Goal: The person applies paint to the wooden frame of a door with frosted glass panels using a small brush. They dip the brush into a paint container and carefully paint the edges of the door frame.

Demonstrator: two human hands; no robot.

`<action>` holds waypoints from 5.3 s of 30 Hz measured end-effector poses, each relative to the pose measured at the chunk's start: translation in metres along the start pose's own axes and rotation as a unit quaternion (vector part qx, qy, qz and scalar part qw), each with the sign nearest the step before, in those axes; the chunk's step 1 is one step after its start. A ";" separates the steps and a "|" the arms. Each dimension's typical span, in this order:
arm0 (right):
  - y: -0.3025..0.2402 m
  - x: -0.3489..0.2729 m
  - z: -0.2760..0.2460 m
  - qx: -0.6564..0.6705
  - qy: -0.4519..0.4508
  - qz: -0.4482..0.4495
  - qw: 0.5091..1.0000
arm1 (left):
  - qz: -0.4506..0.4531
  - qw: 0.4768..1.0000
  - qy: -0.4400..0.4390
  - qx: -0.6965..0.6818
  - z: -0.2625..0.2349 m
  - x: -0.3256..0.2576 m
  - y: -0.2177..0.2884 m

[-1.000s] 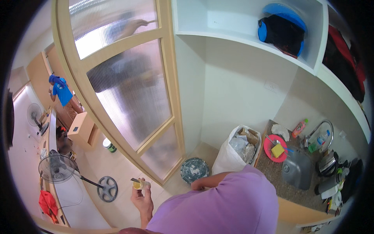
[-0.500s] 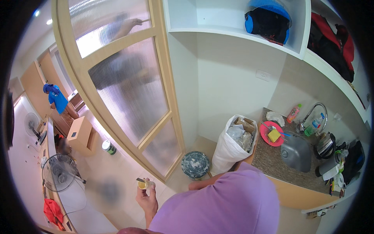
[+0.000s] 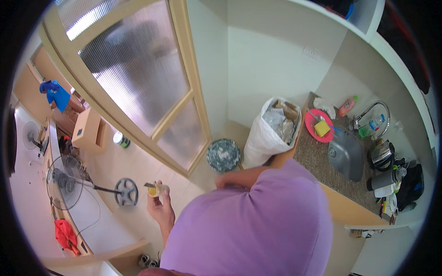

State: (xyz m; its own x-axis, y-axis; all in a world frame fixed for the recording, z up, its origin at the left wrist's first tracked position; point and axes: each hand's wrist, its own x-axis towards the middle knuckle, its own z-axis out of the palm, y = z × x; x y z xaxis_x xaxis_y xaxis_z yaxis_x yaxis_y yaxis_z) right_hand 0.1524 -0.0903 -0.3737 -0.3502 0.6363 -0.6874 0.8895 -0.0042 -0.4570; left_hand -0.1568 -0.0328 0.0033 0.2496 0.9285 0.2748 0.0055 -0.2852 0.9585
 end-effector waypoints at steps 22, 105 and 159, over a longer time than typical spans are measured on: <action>0.077 -0.080 -0.036 0.289 0.161 0.007 0.944 | -0.060 0.996 0.053 0.032 0.123 0.023 0.009; -0.160 -0.070 -0.246 0.593 0.232 -0.163 0.754 | 0.002 0.995 0.047 0.092 0.028 0.038 -0.027; 0.019 0.242 0.018 0.348 0.316 -0.037 0.882 | -0.132 0.984 0.098 0.063 0.012 -0.016 -0.426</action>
State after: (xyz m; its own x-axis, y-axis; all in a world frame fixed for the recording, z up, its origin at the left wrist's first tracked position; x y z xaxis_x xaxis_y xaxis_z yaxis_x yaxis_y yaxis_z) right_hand 0.0797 0.0498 -0.5589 0.0290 0.9567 -0.2896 0.3973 -0.2769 -0.8749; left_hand -0.1517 0.0706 -0.4102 0.0318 0.9988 0.0385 0.1682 -0.0434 0.9848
